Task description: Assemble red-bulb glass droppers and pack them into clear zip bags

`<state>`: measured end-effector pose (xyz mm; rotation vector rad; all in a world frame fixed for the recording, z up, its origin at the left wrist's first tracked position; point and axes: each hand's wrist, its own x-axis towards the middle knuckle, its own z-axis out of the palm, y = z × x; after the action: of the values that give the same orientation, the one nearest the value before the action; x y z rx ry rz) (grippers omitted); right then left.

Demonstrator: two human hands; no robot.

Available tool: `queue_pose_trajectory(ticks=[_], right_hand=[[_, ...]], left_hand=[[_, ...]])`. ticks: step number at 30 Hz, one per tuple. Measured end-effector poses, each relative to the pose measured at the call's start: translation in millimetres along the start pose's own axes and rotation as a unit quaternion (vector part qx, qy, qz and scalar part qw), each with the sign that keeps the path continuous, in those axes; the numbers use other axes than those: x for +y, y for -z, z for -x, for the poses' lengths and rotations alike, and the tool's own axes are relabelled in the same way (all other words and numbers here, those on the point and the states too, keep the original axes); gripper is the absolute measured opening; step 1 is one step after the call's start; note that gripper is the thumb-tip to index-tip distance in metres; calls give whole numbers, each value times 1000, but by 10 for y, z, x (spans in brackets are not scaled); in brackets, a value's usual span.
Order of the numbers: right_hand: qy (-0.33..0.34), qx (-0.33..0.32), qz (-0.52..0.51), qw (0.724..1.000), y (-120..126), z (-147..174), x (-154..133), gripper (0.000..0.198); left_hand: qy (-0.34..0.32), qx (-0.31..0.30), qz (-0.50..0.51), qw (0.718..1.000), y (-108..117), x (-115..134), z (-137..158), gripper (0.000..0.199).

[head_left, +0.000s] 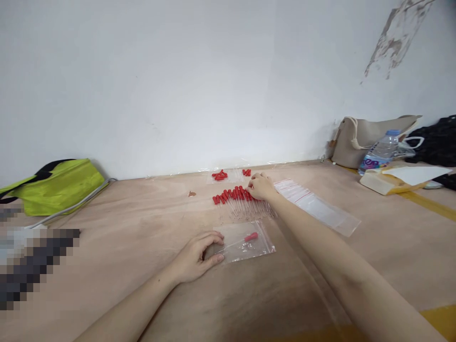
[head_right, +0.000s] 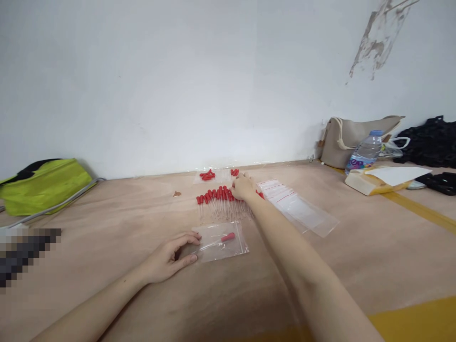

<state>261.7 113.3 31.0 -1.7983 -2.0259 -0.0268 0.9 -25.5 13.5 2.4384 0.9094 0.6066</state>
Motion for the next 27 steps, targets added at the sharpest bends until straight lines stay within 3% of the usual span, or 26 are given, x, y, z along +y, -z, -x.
queue_pose_trajectory(ticks=[6,10,12,14,17,21,27], right_hand=[[-8,7,-151,989,193,-81,58,19],[-39,38,-290,955,414,202,255,20],[-101,112,-469,870,455,466,365,15],[-152,121,-552,811,434,751,448,20],[-219,92,-606,759,337,1085,488,20],[-262,88,-672,687,217,1241,415,16],[-271,49,-714,644,127,1287,266,16]], left_hand=[[5,-1,-2,1000,3,-10,4,24],[4,-1,-1,1000,8,7,-3,24],[5,-2,0,1000,10,14,-7,24],[7,-1,-2,1000,10,11,-9,25],[2,-1,-10,1000,5,-12,-8,25],[-4,-5,-16,1000,-3,-41,-6,26],[0,-5,-24,1000,-2,-34,-1,26]])
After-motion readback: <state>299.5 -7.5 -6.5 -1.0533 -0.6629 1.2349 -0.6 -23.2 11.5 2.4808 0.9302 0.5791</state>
